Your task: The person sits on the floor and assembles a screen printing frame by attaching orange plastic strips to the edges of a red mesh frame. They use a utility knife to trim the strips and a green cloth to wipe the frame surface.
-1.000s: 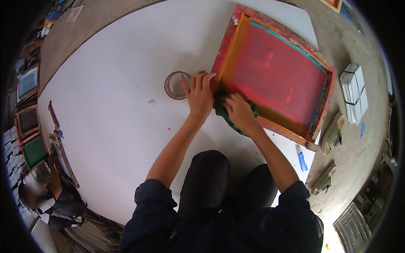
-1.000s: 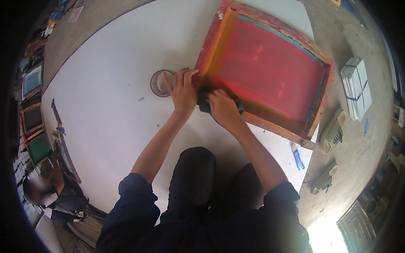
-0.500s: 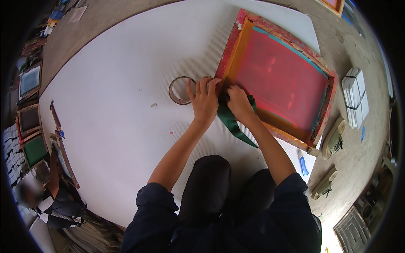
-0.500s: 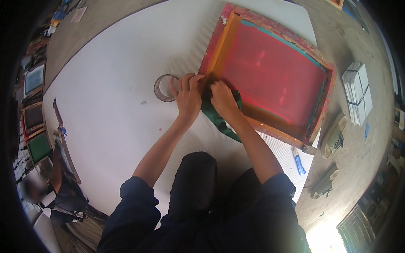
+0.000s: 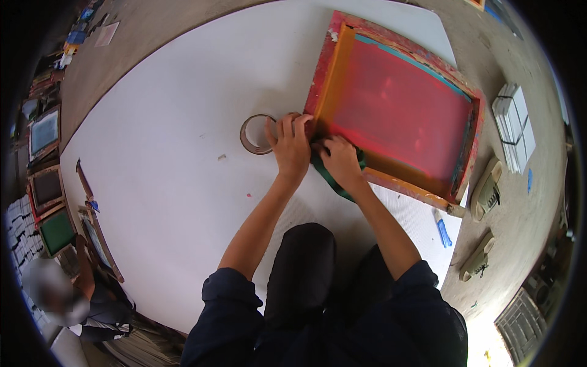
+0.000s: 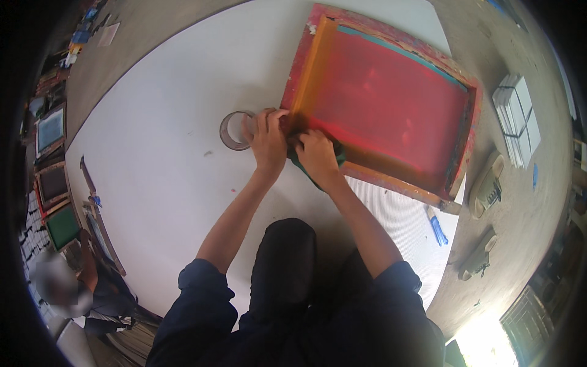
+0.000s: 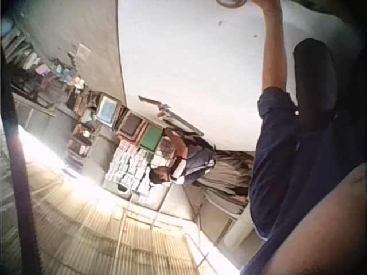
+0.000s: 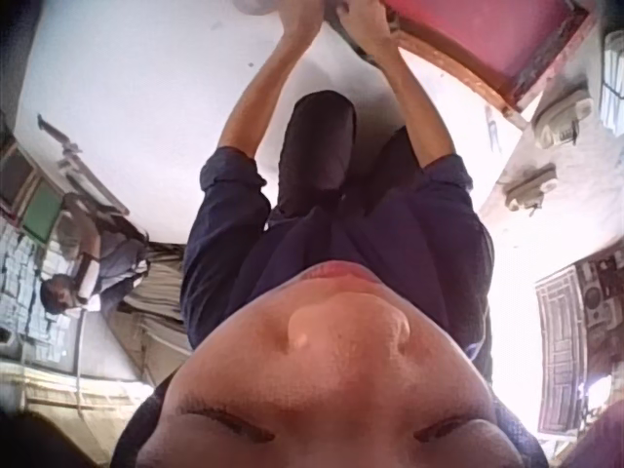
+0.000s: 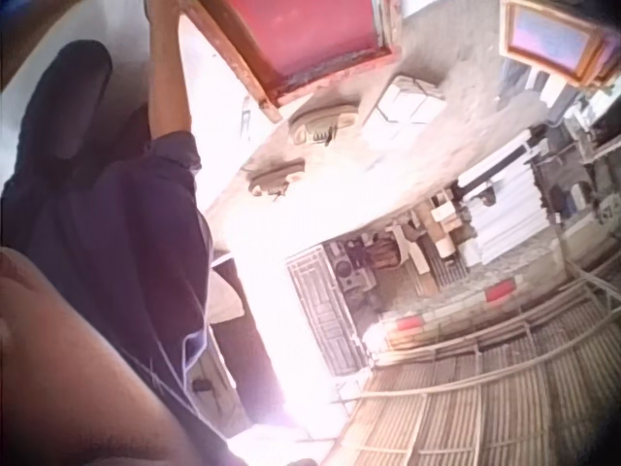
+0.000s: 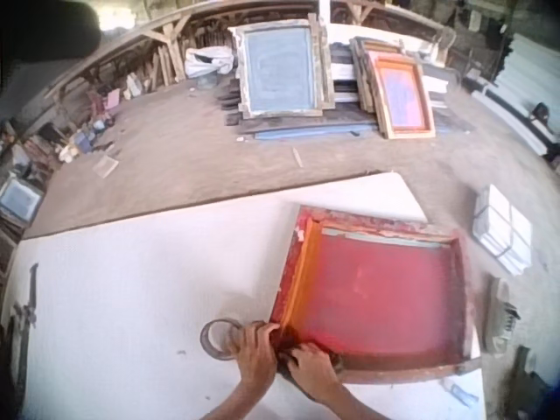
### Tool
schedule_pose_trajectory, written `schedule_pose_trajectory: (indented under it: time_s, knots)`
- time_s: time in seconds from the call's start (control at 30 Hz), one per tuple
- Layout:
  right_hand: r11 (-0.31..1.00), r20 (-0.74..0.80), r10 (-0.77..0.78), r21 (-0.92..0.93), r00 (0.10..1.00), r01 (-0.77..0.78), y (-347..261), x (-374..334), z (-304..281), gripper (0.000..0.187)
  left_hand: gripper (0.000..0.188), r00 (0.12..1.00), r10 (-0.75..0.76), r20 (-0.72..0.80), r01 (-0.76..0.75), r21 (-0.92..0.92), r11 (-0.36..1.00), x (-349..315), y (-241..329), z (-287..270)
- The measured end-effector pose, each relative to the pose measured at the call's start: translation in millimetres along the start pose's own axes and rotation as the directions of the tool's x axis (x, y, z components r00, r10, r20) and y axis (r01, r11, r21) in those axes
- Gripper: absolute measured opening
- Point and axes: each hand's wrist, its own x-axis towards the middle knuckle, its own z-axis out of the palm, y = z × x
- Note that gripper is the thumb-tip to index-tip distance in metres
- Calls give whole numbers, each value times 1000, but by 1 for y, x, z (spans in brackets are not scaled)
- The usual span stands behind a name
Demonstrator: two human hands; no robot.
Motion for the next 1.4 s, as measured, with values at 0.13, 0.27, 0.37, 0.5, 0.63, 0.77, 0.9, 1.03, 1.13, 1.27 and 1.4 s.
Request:
schedule_pose_trajectory:
  time_s: [0.13,0.27,0.37,0.5,0.63,0.77,0.9,1.03,1.13,1.27,1.4]
  knots:
    - [999,-146,-11,-50,989,3,-5,-11,5,10,33,999,6,43,-7,18,1000,-1,2,-2]
    - [980,-228,-179,-129,957,152,10,-26,-8,10,34,997,-21,72,16,70,997,-1,6,-1]
    - [973,-235,-166,-197,958,120,51,-58,-45,10,37,993,-37,115,24,109,994,-1,7,-2]
    - [970,-220,-28,-240,975,-27,98,-105,-110,6,28,996,-7,86,-6,147,989,3,8,-6]
    - [925,-287,-28,-371,957,-85,94,-102,-101,15,8,984,144,108,-146,15,989,6,25,-12]
    - [996,-211,16,-87,977,-36,53,-72,-59,22,8,895,367,254,-319,-212,924,-4,40,-5]
    - [999,-249,-48,-31,967,41,43,-62,-47,17,11,886,361,293,-335,-136,932,-11,48,9]
    - [988,-304,-38,-153,952,-9,85,-99,-86,9,15,903,322,284,-315,-72,946,-17,46,11]
    - [958,-335,-42,-281,941,-57,134,-146,-143,7,15,911,321,260,-330,-12,944,-20,42,13]
    - [938,-350,-23,-333,936,-101,141,-166,-155,8,15,900,314,302,-321,-25,947,-15,53,9]
    - [974,-388,-45,-223,921,-47,121,-150,-121,16,16,832,453,319,-448,-95,889,-28,102,11]
